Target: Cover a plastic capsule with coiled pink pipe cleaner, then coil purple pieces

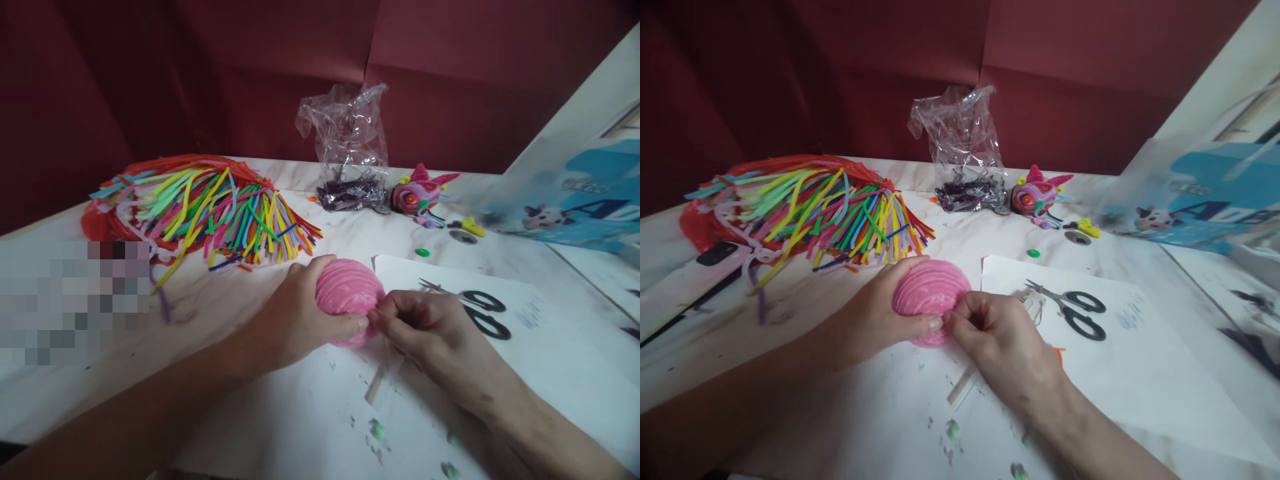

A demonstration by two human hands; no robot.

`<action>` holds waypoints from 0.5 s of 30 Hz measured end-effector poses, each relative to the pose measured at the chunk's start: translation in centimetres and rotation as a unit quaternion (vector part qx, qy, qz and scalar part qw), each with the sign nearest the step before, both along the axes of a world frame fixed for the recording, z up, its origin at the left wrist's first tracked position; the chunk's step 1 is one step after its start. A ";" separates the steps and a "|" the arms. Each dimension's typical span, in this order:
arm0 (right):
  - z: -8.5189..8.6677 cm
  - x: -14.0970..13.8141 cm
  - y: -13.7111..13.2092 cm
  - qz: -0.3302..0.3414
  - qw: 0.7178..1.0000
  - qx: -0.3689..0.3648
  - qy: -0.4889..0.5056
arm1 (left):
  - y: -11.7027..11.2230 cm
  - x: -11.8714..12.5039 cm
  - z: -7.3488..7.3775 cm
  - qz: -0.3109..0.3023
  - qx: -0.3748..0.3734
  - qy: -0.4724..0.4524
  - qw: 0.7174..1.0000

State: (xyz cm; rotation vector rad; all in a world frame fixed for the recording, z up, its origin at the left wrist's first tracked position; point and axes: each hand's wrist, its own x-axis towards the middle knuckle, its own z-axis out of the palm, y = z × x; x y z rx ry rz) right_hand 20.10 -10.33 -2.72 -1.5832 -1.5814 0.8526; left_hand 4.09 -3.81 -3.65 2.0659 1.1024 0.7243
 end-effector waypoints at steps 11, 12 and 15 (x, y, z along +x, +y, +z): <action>-0.5 -0.1 0.3 -0.016 1.000 -0.012 -0.005 | 0.2 -0.3 0.3 0.051 0.078 0.069 0.993; -0.5 -0.1 0.3 -0.016 1.000 -0.007 -0.004 | 0.3 -0.4 0.3 0.049 0.079 0.081 0.992; -0.4 0.0 0.2 -0.010 1.000 0.004 -0.003 | 0.6 -0.6 0.6 0.039 0.071 0.107 0.991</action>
